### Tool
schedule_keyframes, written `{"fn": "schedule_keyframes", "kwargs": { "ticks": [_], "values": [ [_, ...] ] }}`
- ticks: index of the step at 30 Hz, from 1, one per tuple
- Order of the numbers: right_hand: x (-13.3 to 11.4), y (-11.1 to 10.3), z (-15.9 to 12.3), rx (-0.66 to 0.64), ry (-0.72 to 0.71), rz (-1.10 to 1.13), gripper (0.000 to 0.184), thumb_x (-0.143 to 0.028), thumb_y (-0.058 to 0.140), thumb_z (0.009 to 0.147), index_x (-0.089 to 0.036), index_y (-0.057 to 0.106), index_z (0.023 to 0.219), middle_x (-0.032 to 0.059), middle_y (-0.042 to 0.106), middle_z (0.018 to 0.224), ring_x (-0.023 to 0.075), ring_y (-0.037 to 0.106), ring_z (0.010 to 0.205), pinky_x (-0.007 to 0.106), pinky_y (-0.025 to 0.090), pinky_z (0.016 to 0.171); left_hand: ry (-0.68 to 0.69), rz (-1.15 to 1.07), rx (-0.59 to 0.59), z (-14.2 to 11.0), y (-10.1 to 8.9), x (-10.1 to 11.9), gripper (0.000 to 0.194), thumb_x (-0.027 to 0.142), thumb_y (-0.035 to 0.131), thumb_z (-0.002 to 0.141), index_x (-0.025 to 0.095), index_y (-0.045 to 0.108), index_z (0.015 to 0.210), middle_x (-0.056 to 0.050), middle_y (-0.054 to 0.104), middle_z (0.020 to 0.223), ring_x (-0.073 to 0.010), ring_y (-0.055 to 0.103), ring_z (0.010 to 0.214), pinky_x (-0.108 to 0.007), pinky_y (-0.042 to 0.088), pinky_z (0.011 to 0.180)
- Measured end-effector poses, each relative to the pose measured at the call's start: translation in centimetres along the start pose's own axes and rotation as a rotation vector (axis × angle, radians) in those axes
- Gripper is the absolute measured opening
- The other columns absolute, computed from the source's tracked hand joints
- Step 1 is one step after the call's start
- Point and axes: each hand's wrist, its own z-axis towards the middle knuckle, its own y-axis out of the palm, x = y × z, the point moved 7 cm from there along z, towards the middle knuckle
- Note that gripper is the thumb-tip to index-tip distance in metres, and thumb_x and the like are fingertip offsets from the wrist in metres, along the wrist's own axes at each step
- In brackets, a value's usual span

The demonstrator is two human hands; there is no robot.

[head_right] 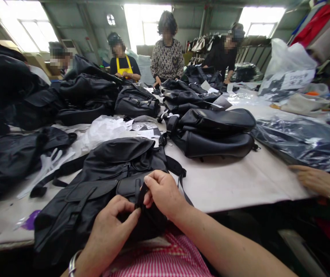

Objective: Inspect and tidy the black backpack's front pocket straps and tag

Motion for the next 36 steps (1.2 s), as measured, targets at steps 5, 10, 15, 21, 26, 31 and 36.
{"fn": "schedule_keyframes", "kwargs": {
  "ticks": [5,10,15,21,26,31,36],
  "values": [
    [-0.8,-0.1,-1.5,-0.029,-0.080,-0.082,0.028,-0.045,0.056,0.090,-0.019,0.056,0.079,-0.0036,0.060,0.049,0.0122,0.055,0.041,0.022,0.045,0.045,0.005,0.003,0.011,-0.2,0.1,-0.2,0.017,0.031,0.063,0.079,0.021,0.063,0.066,0.000,0.060,0.076,-0.0162,0.058,0.071,-0.028,0.046,0.067],
    [-1.2,0.5,-4.4,-0.116,-0.209,-0.315,0.025,-0.036,0.049,0.097,-0.019,0.060,0.082,-0.0025,0.059,0.056,0.0121,0.056,0.050,0.023,0.045,0.052,0.002,-0.002,0.003,-0.2,0.0,-0.3,0.018,0.031,0.062,0.079,0.020,0.062,0.065,0.000,0.060,0.074,-0.0161,0.058,0.070,-0.028,0.046,0.066],
    [-1.0,0.8,-7.3,-0.287,-0.421,-0.568,0.020,-0.025,0.047,0.098,-0.019,0.066,0.096,0.0038,0.066,0.081,0.0153,0.063,0.075,0.027,0.050,0.072,0.012,-0.026,-0.059,-0.3,-0.2,0.0,0.013,0.026,0.059,0.078,0.020,0.063,0.067,-0.001,0.061,0.077,-0.0167,0.060,0.073,-0.029,0.048,0.068],
    [-0.8,0.7,-8.8,-0.503,-0.359,-0.576,0.010,-0.025,0.067,0.086,-0.019,0.071,0.092,0.0080,0.067,0.106,0.0188,0.064,0.092,0.029,0.050,0.084,0.081,-0.024,-0.096,-0.7,-0.8,0.0,0.014,0.026,0.055,0.082,0.021,0.068,0.079,-0.002,0.064,0.087,-0.0184,0.063,0.084,-0.033,0.052,0.079],
    [1.4,-0.9,-7.3,-0.198,-0.008,-0.539,0.020,-0.030,0.059,0.088,-0.016,0.069,0.077,0.0005,0.064,0.065,0.0131,0.055,0.061,0.024,0.041,0.057,0.153,-0.014,-0.019,-1.5,-1.9,-0.3,0.017,0.024,0.056,0.085,0.023,0.066,0.100,-0.002,0.067,0.095,-0.0182,0.065,0.088,-0.032,0.055,0.078],
    [3.5,0.4,-7.0,-0.204,0.304,-0.360,0.009,-0.022,0.064,0.077,-0.015,0.069,0.073,-0.0025,0.060,0.055,0.0094,0.051,0.049,0.020,0.035,0.046,0.385,0.048,-0.052,-2.8,-1.8,0.5,0.008,0.020,0.057,0.091,0.024,0.063,0.094,-0.001,0.063,0.091,-0.0149,0.063,0.084,-0.027,0.054,0.076],
    [2.9,0.8,-6.7,-0.201,0.366,-0.274,0.006,-0.018,0.062,0.072,-0.015,0.065,0.067,-0.0038,0.057,0.051,0.0070,0.046,0.044,0.018,0.032,0.043,0.533,0.135,-0.093,-3.3,-1.1,0.4,0.015,0.015,0.054,0.093,0.023,0.063,0.102,-0.003,0.060,0.094,-0.0144,0.062,0.081,-0.026,0.052,0.069]
  ]
}}
